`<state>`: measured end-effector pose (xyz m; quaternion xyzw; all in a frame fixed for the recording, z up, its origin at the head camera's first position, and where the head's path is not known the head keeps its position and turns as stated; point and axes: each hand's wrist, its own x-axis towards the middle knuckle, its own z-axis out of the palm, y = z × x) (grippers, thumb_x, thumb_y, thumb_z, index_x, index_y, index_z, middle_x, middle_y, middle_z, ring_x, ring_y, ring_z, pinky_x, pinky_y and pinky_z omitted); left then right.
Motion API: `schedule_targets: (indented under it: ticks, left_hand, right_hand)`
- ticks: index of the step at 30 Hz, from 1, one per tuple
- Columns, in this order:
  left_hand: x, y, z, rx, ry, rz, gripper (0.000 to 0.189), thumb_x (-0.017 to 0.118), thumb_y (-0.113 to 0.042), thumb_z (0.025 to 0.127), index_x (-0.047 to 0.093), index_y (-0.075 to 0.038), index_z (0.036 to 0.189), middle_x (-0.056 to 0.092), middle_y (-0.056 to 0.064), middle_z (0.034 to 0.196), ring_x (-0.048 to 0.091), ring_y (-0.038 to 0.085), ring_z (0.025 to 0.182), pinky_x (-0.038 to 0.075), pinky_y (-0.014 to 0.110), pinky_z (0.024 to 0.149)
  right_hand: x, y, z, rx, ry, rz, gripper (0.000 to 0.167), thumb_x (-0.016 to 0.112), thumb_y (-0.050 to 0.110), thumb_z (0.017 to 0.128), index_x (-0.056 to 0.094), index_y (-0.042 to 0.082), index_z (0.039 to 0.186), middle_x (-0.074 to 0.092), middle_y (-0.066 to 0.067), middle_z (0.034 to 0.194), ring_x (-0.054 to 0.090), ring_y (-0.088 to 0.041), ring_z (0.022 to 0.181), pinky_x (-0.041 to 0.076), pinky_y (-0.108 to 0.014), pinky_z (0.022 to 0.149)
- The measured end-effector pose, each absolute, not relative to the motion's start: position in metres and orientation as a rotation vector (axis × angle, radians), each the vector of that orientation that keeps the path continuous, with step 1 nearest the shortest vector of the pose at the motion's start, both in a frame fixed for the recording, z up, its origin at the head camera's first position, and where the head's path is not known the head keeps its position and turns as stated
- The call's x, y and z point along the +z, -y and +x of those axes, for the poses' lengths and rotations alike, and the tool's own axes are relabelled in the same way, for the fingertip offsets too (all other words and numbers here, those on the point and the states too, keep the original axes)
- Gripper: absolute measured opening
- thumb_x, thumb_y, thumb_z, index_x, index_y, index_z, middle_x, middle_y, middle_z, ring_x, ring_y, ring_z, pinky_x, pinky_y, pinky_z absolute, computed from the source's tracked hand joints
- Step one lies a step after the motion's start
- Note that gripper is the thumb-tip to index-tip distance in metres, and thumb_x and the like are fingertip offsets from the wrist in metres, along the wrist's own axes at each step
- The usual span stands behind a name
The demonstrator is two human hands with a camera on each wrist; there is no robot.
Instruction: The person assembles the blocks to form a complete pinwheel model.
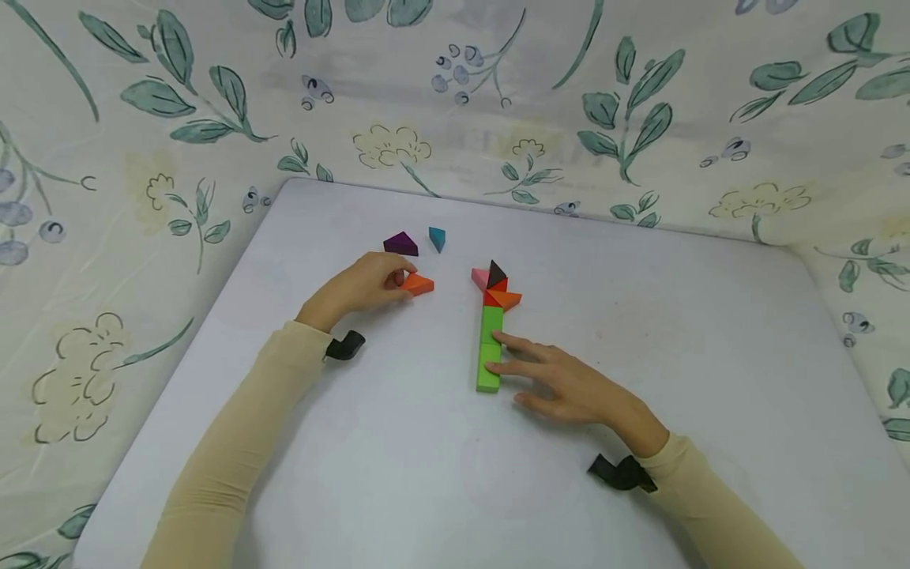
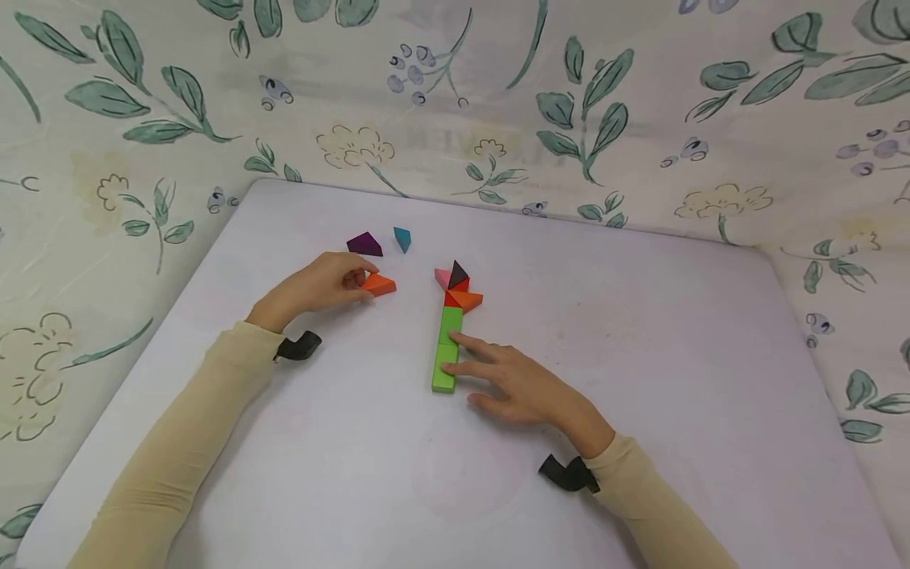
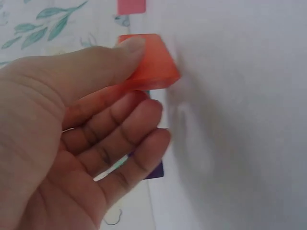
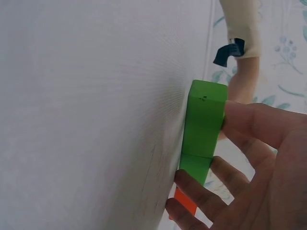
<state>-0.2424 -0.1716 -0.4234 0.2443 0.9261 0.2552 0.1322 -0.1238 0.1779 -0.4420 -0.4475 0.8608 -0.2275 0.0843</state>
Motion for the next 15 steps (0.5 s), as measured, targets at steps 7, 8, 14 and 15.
schedule_targets:
  ticks: [7, 8, 14, 15]
  left_hand:
    - [-0.4283, 0.1691, -0.2441, 0.813, -2.730, 0.741, 0.048, 0.074, -0.021, 0.089, 0.058, -0.005, 0.132, 0.063, 0.007, 0.101, 0.057, 0.021, 0.092, 0.052, 0.035, 0.087]
    - [-0.4277, 0.1699, -0.2439, 0.829, -2.737, 0.739, 0.045, 0.073, -0.020, 0.089, 0.059, -0.005, 0.130, 0.063, 0.007, 0.101, 0.058, 0.021, 0.093, 0.053, 0.036, 0.087]
    - [-0.4264, 0.1737, -0.2450, 0.897, -2.774, 0.801, 0.024, 0.069, -0.011, 0.091, 0.068, -0.006, 0.113, 0.066, 0.008, 0.100, 0.060, 0.022, 0.092, 0.055, 0.036, 0.087]
    - [-0.4268, 0.1738, -0.2451, 0.903, -2.772, 0.807, 0.022, 0.069, -0.011, 0.090, 0.069, -0.006, 0.112, 0.067, 0.008, 0.100, 0.061, 0.022, 0.092, 0.055, 0.036, 0.087]
  right_hand:
    - [-0.4423, -0.1773, -0.1236, -0.680, -2.574, -1.325, 0.054, 0.067, 0.022, 0.091, 0.051, 0.030, 0.143, 0.030, -0.004, 0.160, 0.036, -0.024, 0.144, 0.048, -0.049, 0.102]
    - [-0.4424, -0.1771, -0.1237, -0.682, -2.578, -1.327, 0.053, 0.067, 0.022, 0.092, 0.052, 0.030, 0.142, 0.031, -0.004, 0.160, 0.036, -0.024, 0.144, 0.048, -0.048, 0.102]
    - [-0.4432, -0.1751, -0.1246, -0.660, -2.631, -1.353, 0.048, 0.066, 0.022, 0.093, 0.055, 0.029, 0.140, 0.035, -0.004, 0.157, 0.041, -0.023, 0.141, 0.051, -0.044, 0.098]
    - [-0.4432, -0.1745, -0.1247, -0.655, -2.638, -1.356, 0.048, 0.067, 0.022, 0.093, 0.056, 0.029, 0.139, 0.036, -0.004, 0.157, 0.042, -0.023, 0.140, 0.051, -0.044, 0.098]
